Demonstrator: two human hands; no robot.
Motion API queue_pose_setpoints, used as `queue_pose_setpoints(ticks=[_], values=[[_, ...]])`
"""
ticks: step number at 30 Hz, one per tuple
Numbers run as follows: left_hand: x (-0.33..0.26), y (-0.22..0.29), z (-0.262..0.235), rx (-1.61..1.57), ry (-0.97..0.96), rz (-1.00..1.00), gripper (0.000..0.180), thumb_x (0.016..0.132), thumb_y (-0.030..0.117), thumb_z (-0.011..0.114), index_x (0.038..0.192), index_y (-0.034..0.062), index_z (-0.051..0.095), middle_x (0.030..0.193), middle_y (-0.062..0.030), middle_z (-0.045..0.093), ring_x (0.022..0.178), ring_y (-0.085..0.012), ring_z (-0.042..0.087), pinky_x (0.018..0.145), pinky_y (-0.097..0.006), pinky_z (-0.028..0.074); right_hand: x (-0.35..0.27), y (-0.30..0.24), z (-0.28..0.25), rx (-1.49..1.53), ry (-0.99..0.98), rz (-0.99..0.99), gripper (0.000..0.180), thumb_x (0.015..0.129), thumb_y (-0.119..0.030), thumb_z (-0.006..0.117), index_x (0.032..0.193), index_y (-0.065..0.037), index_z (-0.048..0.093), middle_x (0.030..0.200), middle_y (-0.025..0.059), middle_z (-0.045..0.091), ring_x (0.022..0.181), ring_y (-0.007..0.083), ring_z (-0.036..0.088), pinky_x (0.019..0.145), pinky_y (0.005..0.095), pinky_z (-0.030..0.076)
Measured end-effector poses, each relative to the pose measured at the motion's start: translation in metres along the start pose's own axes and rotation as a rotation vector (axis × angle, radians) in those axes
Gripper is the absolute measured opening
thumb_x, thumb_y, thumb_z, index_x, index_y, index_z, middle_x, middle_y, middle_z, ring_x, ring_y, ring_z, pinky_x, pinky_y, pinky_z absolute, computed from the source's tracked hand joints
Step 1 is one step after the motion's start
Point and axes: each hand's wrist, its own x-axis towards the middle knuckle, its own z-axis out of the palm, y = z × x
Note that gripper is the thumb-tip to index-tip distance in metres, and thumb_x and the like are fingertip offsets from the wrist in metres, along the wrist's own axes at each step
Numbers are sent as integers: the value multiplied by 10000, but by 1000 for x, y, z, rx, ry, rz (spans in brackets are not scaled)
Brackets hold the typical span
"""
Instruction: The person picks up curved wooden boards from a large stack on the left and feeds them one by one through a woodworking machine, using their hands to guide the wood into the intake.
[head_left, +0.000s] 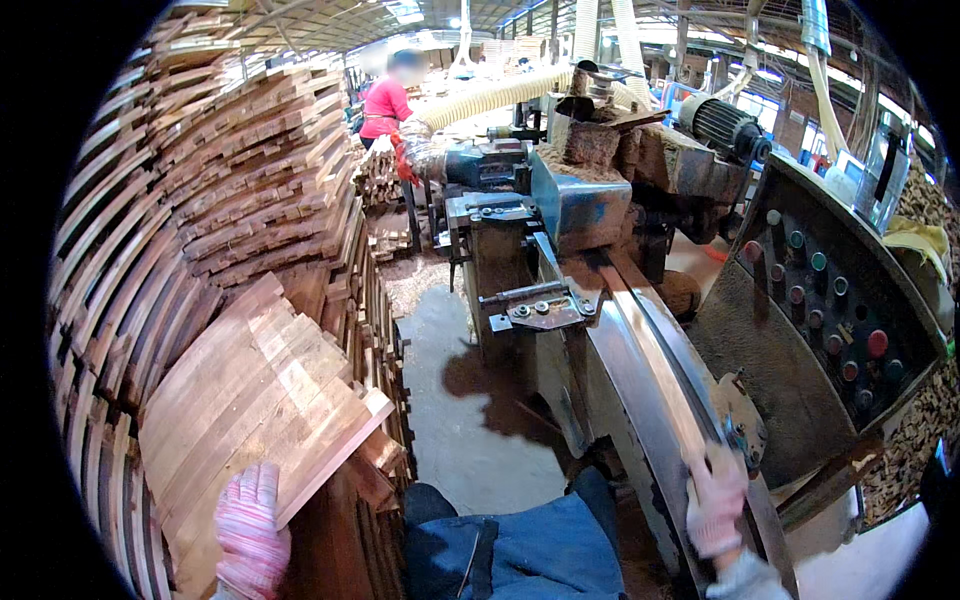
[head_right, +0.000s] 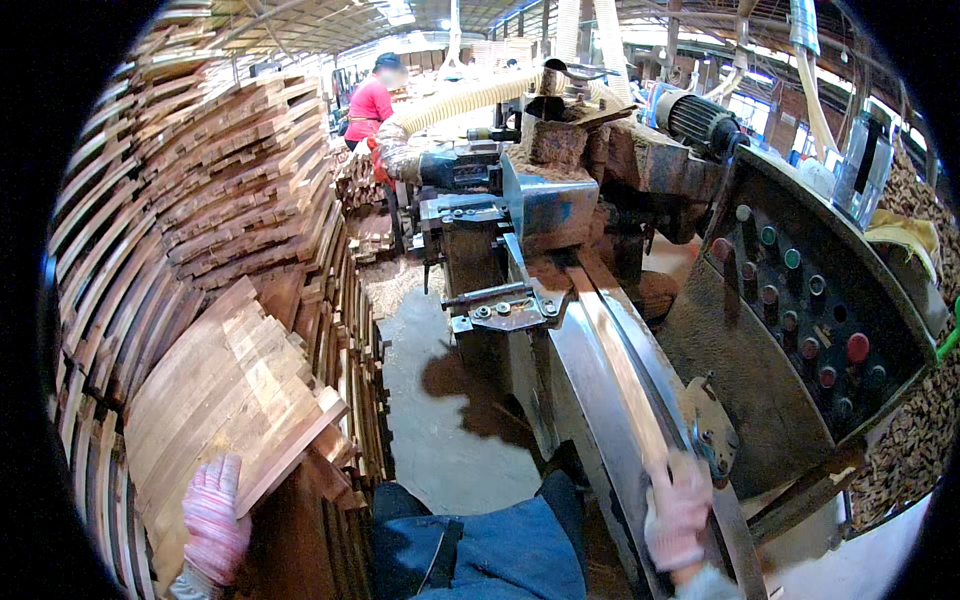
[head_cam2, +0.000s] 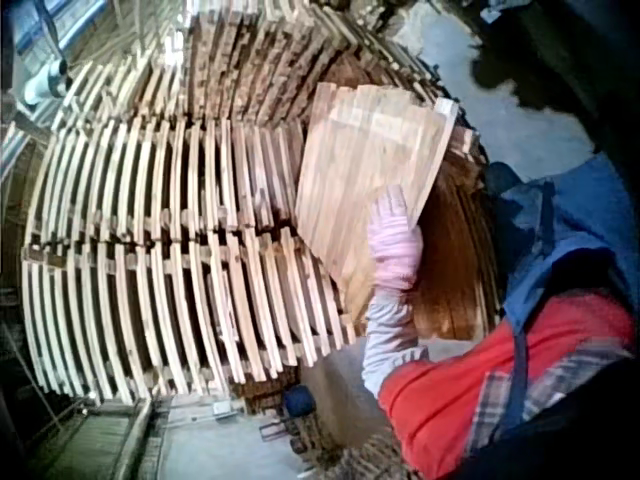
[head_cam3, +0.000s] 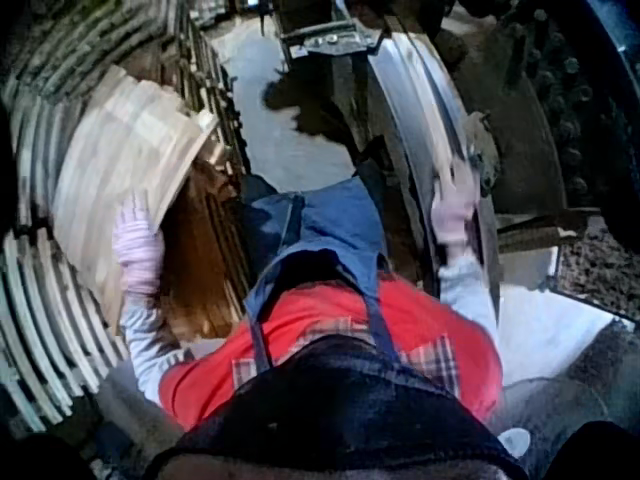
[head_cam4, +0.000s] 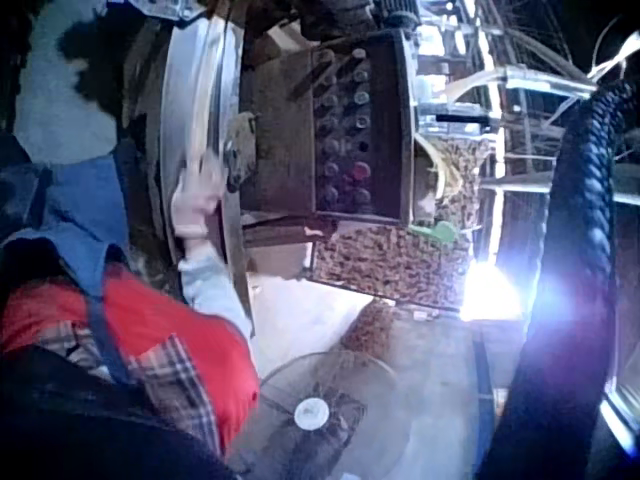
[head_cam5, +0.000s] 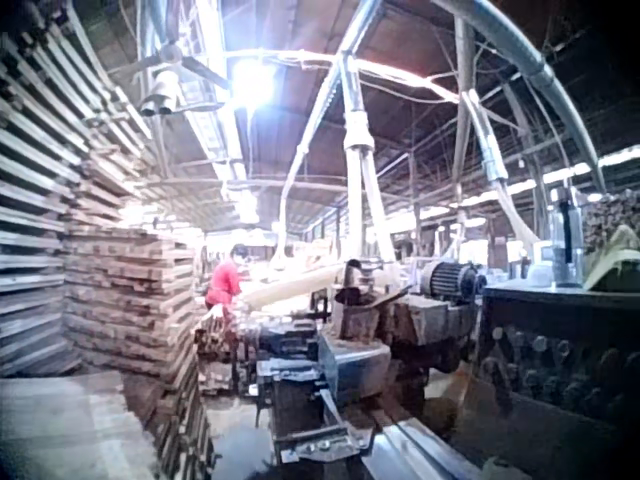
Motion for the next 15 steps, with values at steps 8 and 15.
queue_pose_setpoints(ticks=[8,15], values=[[104,34,-90,-22,131,324,546,776,84,717,1306,52,589,1030,-125,655,939,-332,666,789,-453,529,139,73,145,21,-7,48,350,895,-183,698,1239,-123,703,1250,154,676,1154,370,630,989,467,509],[226,161,-52,140,326,918,491,894,236,623,1373,143,573,999,-31,629,909,-216,660,802,-386,521,108,-45,0,586,-141,-256,833,847,-402,821,1553,-106,492,1491,265,530,1355,419,551,1136,458,454]])
